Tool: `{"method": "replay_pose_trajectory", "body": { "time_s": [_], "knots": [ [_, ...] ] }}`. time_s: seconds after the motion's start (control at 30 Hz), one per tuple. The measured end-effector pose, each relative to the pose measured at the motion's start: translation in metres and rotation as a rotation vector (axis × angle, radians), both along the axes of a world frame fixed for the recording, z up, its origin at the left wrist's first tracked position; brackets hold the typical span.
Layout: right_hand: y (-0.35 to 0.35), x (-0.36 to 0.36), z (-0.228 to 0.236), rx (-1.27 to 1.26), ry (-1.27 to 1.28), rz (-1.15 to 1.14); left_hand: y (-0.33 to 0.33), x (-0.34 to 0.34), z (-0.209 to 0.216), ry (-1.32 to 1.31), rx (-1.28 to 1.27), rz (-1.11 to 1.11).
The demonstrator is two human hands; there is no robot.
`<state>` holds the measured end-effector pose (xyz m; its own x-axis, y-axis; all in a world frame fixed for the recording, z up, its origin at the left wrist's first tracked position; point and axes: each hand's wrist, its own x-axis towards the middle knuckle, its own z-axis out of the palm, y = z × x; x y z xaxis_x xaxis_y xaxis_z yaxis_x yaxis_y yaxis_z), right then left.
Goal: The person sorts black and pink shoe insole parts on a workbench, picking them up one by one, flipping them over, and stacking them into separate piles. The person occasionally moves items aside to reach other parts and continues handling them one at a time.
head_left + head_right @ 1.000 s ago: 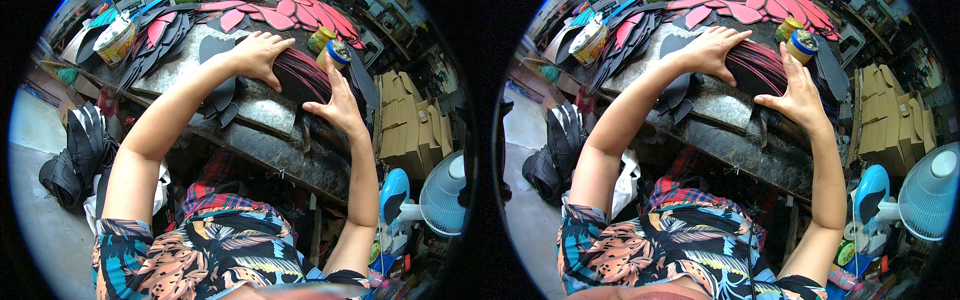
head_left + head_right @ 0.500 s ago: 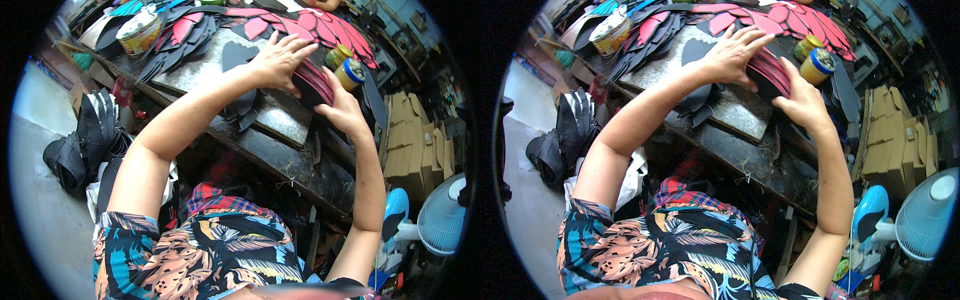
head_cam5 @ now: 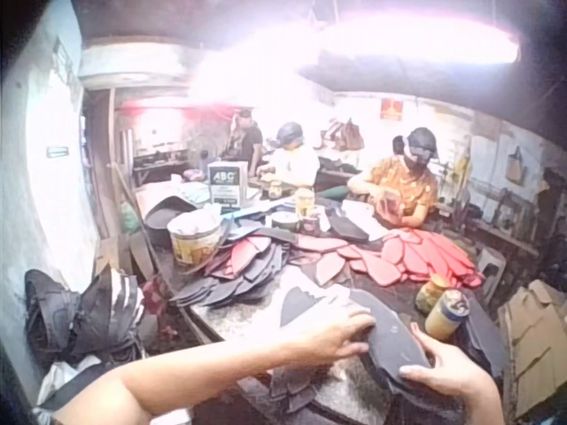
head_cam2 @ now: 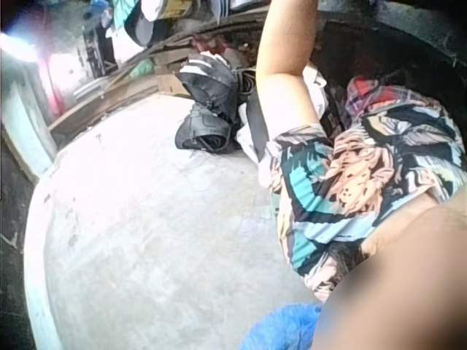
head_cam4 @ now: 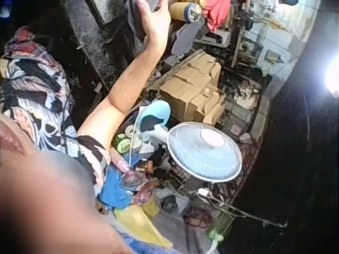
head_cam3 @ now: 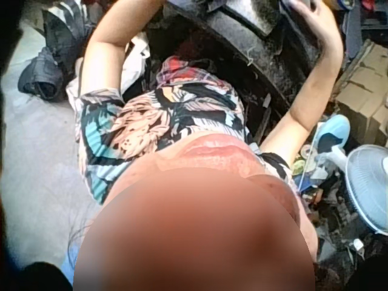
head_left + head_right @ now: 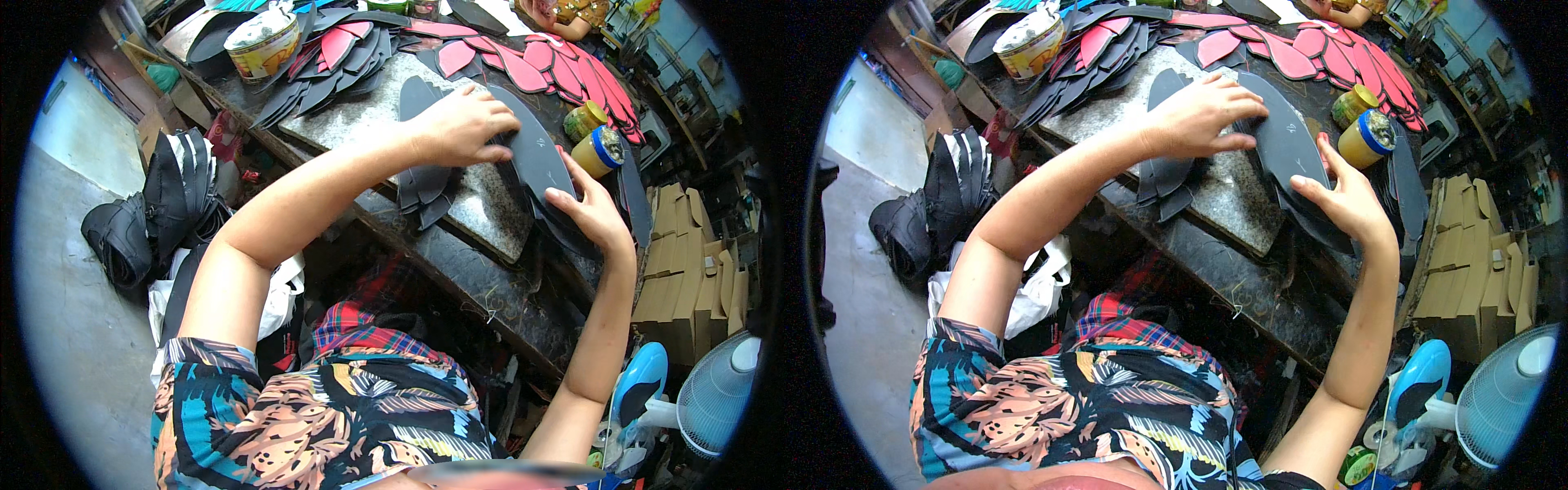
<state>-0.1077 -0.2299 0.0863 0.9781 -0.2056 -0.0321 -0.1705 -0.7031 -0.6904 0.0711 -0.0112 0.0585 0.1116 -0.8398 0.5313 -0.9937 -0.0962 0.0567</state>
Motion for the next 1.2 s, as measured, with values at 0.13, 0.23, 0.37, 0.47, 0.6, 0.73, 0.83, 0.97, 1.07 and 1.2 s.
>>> {"method": "replay_pose_trajectory", "body": {
  "time_s": [0.13, 0.23, 0.37, 0.47, 0.6, 0.73, 0.83, 0.97, 1.07, 1.2],
  "knots": [
    [0.011, -0.011, -0.010, -0.085, -0.157, -0.258, -0.030, 0.063, 0.009, 0.418, -0.331, 0.052],
    [0.016, -0.016, -0.013, -0.234, -0.338, -0.240, -0.039, 0.119, 0.001, 0.126, -0.173, 0.455],
    [0.017, -0.019, -0.010, -0.384, -0.282, -0.280, -0.044, 0.159, -0.016, 0.126, 0.452, 0.640],
    [0.017, -0.019, -0.005, -0.366, -0.339, -0.261, -0.050, 0.165, -0.015, 0.035, 0.434, 0.624],
    [0.017, -0.019, -0.003, -0.344, -0.418, -0.282, -0.057, 0.152, -0.010, -0.093, 0.466, 0.600],
    [0.015, -0.023, -0.002, -0.346, -0.424, -0.297, -0.058, 0.140, -0.015, -0.180, 0.438, 0.588],
    [0.015, -0.025, -0.001, -0.362, -0.489, -0.294, -0.050, 0.150, -0.014, -0.034, 0.226, 0.658],
    [0.017, -0.026, 0.004, -0.352, -0.587, -0.276, -0.029, 0.167, 0.009, 0.274, 0.103, 0.635],
    [0.021, -0.028, 0.009, -0.369, -0.674, -0.246, -0.008, 0.149, 0.048, 0.110, -0.058, 0.628],
    [0.034, -0.035, 0.014, -0.187, -0.797, -0.155, 0.017, 0.052, 0.089, 0.385, -0.393, 0.456]
  ]
}}
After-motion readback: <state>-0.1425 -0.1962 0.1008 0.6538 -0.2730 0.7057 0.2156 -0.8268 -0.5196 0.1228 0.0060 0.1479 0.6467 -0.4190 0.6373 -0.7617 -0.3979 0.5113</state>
